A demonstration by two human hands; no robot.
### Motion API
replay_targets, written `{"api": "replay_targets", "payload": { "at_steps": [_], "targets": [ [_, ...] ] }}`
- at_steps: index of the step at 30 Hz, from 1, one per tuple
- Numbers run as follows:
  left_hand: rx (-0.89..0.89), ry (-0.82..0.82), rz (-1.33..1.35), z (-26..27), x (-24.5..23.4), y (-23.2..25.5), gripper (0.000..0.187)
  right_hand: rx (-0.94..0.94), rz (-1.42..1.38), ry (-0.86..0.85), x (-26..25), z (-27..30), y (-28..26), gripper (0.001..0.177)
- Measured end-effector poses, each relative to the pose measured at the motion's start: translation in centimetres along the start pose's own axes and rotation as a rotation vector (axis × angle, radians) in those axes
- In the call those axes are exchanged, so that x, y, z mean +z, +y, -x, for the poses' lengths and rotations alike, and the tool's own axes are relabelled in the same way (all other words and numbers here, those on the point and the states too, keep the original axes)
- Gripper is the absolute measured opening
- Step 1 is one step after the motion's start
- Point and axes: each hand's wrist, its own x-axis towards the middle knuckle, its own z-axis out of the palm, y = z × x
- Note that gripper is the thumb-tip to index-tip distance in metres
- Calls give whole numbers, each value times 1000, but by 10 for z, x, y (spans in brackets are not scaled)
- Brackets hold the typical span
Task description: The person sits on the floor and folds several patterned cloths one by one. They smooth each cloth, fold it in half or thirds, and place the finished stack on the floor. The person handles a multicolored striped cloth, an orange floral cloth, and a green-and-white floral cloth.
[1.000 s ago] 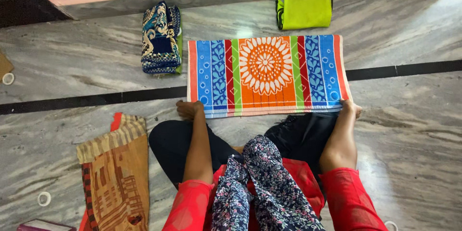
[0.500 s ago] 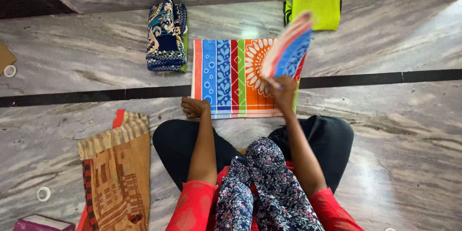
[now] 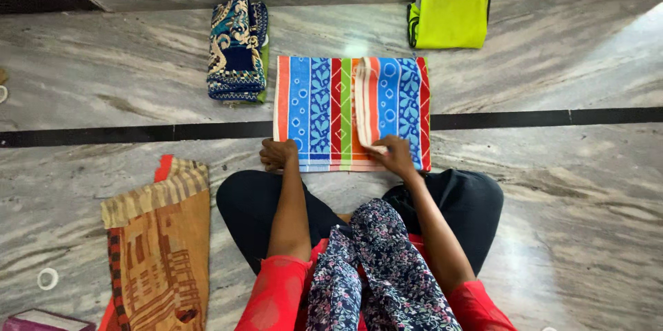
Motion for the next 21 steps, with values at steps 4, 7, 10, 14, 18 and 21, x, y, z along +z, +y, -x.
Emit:
{"api": "replay_targets", "payload": {
  "at_steps": [4, 7, 10, 14, 18, 21],
  "targets": [
    [43, 20, 13, -3, -7, 4, 41, -77, -5, -139, 19, -7, -3, 28],
    [141, -104, 119, 9, -27, -6, 38, 3, 31, -223, 25, 6, -3, 36],
    [341, -377, 370, 33, -47, 28, 40, 55, -199, -384, 2, -22, 12, 49],
    [669, -606, 448, 119, -36, 65, 36, 359, -679, -248, -54, -30, 50, 80],
    [1043, -797, 277, 265, 26, 87, 48, 644, -1230, -94, -103, -17, 97, 91],
    [1256, -920, -281, 329, 63, 59, 59, 792, -1283, 13, -97, -6, 116, 83]
  ]
}}
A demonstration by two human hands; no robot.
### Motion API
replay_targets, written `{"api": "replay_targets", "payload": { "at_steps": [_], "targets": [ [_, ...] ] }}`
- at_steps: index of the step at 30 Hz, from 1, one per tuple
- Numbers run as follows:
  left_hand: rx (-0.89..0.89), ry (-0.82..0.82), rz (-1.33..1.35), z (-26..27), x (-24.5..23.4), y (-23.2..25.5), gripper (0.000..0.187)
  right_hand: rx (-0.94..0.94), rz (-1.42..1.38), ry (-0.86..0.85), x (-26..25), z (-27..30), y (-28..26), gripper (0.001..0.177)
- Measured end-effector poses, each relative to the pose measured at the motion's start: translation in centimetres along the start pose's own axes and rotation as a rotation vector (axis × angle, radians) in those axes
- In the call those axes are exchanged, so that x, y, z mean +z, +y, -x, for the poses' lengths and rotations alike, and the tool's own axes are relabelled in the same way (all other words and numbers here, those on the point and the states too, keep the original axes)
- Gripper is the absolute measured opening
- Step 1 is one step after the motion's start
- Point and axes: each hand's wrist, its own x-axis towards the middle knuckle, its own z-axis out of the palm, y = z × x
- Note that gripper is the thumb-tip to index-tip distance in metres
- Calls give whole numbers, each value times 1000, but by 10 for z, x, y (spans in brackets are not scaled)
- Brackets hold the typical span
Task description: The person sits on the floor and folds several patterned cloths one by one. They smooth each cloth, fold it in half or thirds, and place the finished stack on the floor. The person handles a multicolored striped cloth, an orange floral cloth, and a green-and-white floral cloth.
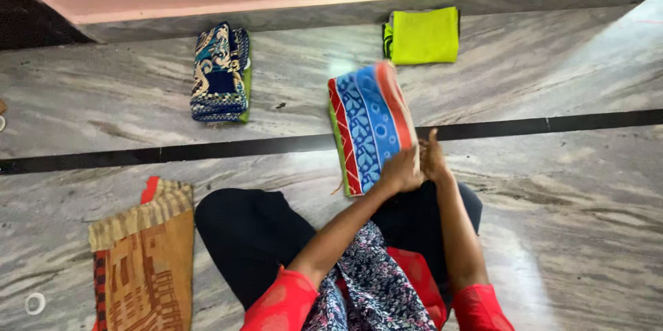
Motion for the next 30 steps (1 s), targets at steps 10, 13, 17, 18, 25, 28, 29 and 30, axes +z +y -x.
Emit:
{"api": "replay_targets", "payload": {
  "at_steps": [10, 13, 17, 18, 25, 28, 29, 30],
  "targets": [
    [582, 404, -631, 46, 27, -112, 69, -438, 1066, 569, 0, -25, 35, 33],
    [638, 364, -468, 32, -12, -153, 36, -374, 1316, 428, 11, -21, 54, 18],
    [145, 368, -467, 49, -91, -230, 17, 108, 982, -228, 20, -5, 85, 13],
    [110, 464, -415, 63, -109, -249, 19, 171, 892, -305, 21, -4, 86, 14],
    [-539, 1060, 608, 95, -133, -301, 37, -352, 523, 408, 4, -27, 35, 31],
    [-546, 882, 726, 77, -126, -298, 44, -219, 501, 279, 14, -32, 43, 37],
    [-495, 903, 584, 70, -126, -295, 45, -276, 596, 241, 20, -33, 46, 35],
    [-444, 920, 442, 66, -127, -292, 46, -334, 692, 202, 25, -33, 47, 32]
  ]
}}
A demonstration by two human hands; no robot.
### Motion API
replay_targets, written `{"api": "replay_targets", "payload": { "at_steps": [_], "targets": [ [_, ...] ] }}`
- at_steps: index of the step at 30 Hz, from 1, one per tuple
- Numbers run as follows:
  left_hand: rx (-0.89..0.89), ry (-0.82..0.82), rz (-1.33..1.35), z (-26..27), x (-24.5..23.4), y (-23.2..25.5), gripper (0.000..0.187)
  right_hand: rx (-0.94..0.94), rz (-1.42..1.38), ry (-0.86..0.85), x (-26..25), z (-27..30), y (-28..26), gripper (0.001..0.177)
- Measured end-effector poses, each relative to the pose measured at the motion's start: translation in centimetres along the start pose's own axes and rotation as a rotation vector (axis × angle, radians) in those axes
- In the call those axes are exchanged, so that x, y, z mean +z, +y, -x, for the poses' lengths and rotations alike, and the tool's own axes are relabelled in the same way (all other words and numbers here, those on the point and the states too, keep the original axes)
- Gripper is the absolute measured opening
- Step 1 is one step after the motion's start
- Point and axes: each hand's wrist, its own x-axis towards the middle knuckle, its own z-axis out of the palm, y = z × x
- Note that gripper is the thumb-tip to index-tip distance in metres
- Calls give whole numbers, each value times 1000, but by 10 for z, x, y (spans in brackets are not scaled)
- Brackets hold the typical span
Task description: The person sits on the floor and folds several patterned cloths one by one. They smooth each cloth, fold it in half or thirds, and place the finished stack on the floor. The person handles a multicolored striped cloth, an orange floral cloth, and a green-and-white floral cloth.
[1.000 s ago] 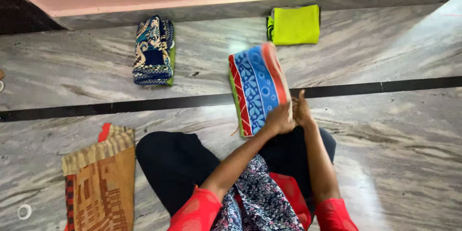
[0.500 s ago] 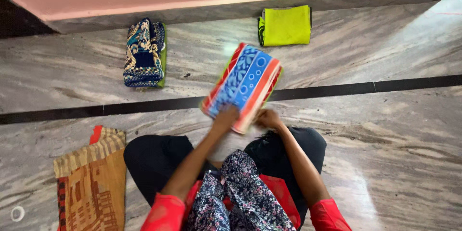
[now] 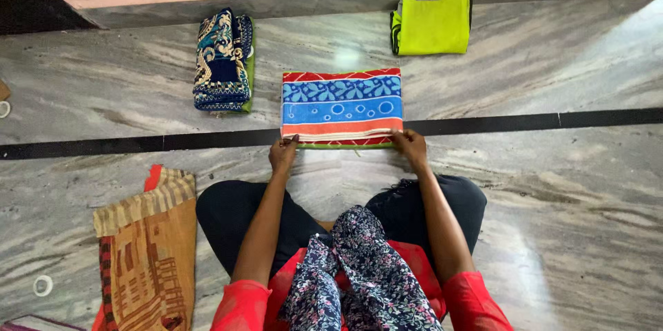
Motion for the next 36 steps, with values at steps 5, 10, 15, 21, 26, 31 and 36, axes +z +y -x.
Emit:
{"api": "replay_targets", "payload": {
  "at_steps": [5, 10, 15, 21, 26, 31, 36],
  "targets": [
    [-380, -11, 292, 7, -3, 14, 52, 96, -301, -49, -1, 19, -11, 34],
    [-259, 137, 284, -1, 2, 27, 41, 242, -265, 119, -2, 9, -28, 38],
    [-153, -29, 696, -4, -1, 4, 27, -2, -164, -41, -2, -6, -17, 38],
    [-259, 198, 300, 2, -13, 11, 29, 237, -7, -66, 2, 13, 8, 38],
    [305, 367, -228, 18, -9, 55, 37, 56, 580, 32, 9, 30, -34, 46],
    [846, 215, -238, 14, 50, 139, 39, -618, 802, 479, 65, 23, -137, 53],
    [877, 117, -336, 10, 99, 165, 43, -731, 973, 481, 135, -15, -169, 66]
  ]
}}
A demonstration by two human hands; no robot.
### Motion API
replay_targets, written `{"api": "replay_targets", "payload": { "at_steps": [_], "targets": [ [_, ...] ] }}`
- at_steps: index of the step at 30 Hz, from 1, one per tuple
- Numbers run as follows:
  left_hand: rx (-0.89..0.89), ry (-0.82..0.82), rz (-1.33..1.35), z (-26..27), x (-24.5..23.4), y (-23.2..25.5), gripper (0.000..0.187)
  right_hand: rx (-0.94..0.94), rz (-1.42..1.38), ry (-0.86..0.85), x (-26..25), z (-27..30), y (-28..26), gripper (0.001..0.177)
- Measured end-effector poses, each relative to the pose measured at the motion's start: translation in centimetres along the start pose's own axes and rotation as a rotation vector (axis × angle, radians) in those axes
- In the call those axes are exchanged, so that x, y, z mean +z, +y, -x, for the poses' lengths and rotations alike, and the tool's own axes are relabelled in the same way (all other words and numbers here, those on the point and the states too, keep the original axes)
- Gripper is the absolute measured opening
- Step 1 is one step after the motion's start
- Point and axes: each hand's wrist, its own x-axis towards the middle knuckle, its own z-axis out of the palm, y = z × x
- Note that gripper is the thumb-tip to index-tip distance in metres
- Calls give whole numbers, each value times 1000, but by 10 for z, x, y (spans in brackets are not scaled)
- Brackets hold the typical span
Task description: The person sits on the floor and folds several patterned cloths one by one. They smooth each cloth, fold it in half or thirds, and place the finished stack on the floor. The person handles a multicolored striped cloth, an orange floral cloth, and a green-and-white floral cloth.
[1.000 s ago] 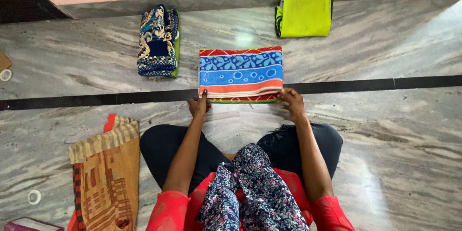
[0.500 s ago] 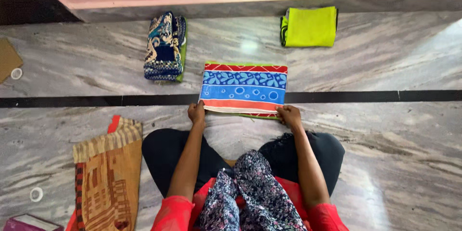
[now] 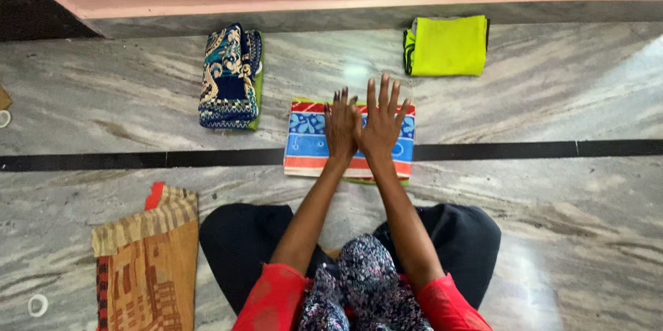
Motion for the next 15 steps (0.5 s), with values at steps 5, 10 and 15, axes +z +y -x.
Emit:
{"api": "replay_targets", "payload": {
  "at_steps": [5, 10, 15],
  "targets": [
    [-69, -290, -234, 26, -5, -50, 69, 100, -45, -240, 35, 42, 36, 68],
    [-67, -335, -320, 42, -9, -54, 69, 106, 7, -267, 56, 60, 49, 63],
    [-310, -393, -395, 46, -38, -88, 82, 187, 255, -218, 45, 80, 66, 64]
  ]
}}
